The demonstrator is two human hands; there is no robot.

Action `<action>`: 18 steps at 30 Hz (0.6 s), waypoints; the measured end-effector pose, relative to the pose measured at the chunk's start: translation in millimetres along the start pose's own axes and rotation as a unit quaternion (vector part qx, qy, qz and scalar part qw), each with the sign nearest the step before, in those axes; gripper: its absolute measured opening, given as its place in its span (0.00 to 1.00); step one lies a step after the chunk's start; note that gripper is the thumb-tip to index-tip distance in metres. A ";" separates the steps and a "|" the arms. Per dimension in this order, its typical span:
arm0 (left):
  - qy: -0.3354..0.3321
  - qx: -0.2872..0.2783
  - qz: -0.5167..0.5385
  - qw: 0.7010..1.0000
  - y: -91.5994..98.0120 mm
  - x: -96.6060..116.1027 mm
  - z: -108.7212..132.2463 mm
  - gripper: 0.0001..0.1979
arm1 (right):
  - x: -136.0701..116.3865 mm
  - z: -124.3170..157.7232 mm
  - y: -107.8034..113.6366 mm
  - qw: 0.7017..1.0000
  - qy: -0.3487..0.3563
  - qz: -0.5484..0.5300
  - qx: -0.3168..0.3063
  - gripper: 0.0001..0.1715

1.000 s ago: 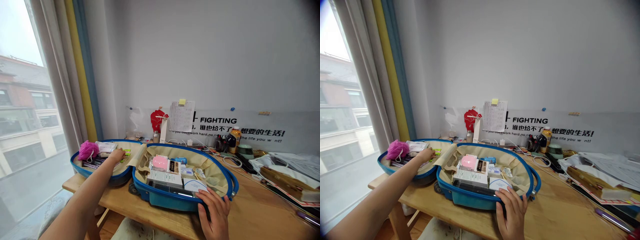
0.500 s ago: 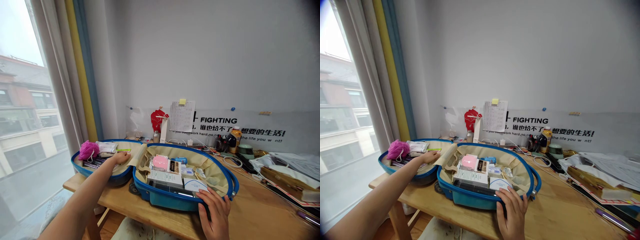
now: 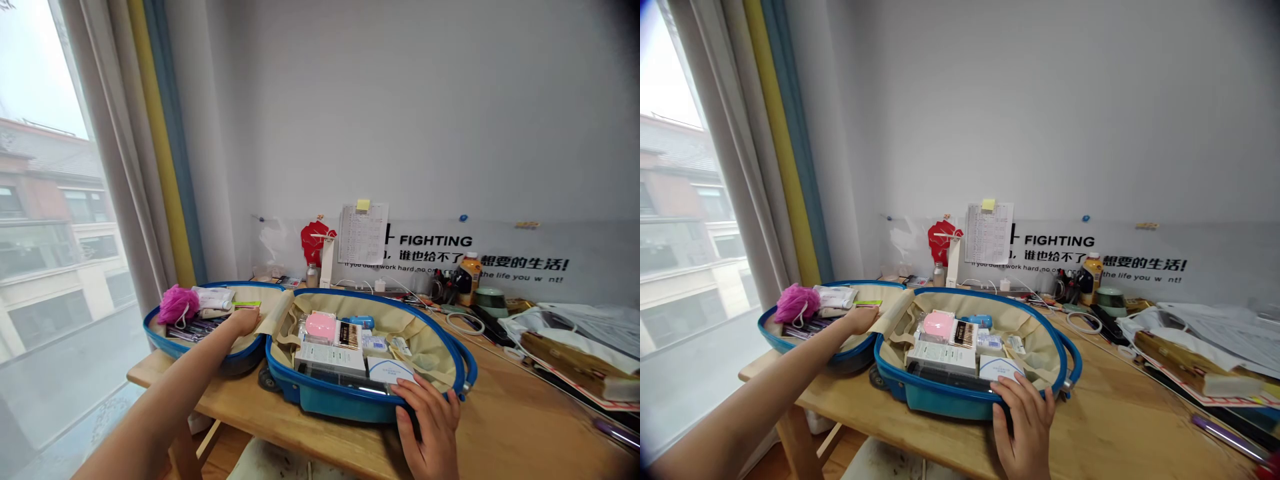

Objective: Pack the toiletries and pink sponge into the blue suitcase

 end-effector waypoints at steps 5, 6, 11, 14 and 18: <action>0.003 -0.014 -0.012 1.000 -2.0 1.6 3.4 0.19 | -0.2 -0.3 0.6 1.000 0.002 0.007 -0.002 0.11; 0.003 -0.017 -0.014 1.000 -2.3 1.8 3.7 0.19 | -0.2 -0.2 0.6 1.000 0.003 0.008 -0.002 0.11; 0.002 -0.035 -0.019 0.999 -5.3 1.9 3.6 0.19 | 0.3 0.4 0.5 1.000 0.003 0.009 -0.001 0.11; 0.005 -0.039 -0.017 0.999 -7.5 1.7 3.3 0.19 | 1.0 0.4 1.2 1.000 -0.001 0.009 0.002 0.12; 0.012 -0.028 -0.006 1.000 -5.8 1.5 1.8 0.19 | 0.8 -0.8 2.5 1.000 -0.001 0.009 0.002 0.12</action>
Point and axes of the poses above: each hand's wrist, its own z-axis away from the middle knuckle, its own y-axis out of the back of the hand, x = y × z, the point moved 9 cm from there along -z, towards the middle knuckle, and after that the axes turned 11 degrees about y, right-handed, at the moved point
